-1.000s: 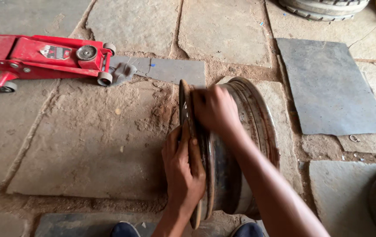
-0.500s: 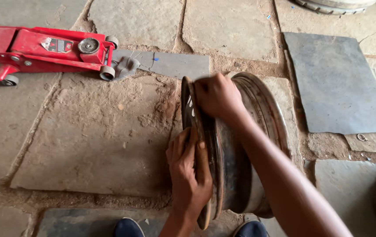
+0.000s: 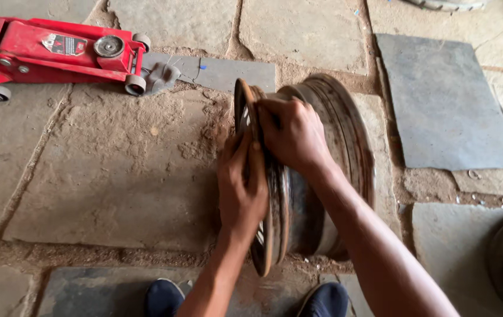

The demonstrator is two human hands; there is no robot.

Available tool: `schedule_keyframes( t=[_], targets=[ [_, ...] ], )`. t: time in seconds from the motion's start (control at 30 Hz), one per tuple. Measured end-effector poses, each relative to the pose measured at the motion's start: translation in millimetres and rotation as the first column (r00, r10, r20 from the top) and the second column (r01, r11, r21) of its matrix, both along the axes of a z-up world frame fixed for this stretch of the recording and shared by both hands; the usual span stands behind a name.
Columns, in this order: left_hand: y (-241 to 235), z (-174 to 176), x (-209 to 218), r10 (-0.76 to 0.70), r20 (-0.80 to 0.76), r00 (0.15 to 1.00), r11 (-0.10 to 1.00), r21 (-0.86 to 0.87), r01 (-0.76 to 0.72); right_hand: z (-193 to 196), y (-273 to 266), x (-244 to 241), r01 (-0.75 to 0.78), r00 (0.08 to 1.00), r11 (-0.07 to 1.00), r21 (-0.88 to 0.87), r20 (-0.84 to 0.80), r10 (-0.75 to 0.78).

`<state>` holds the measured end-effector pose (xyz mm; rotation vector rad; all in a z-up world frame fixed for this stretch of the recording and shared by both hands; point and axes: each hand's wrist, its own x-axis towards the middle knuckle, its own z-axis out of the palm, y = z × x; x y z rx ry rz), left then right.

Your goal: The person scrubs a metal wheel rim with a small abrasive pad, focusing on the inner edge and face of the rim. They rotate the rim to access different areas and continue scrubbing until the end of the clip.

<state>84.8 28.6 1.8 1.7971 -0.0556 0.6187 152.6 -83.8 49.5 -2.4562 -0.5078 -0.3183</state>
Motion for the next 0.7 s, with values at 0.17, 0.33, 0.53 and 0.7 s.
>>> schedule_keyframes(
  t=[0.17, 0.33, 0.53, 0.7],
  targets=[
    [6, -4, 20, -0.067, 0.069, 0.995, 0.998, 0.014, 0.066, -44, -4, -77, 0.008, 0.901, 1.000, 0.014, 0.434, -0.014],
    [-2, -20, 11, -0.149, -0.021, 0.989, 0.977, -0.158, 0.144, -52, -11, -127, 0.201, 0.954, 0.973, -0.118, 0.248, -0.167],
    [2, -11, -1, -0.093, 0.001, 0.996, 0.996, 0.004, 0.093, 13, 6, 1, 0.071, 0.968, 0.986, -0.150, 0.248, -0.032],
    [9, -4, 5, -0.087, 0.049, 0.995, 0.985, 0.153, 0.079, -19, -7, -84, 0.204, 0.807, 0.954, -0.221, 0.590, -0.036]
  ],
)
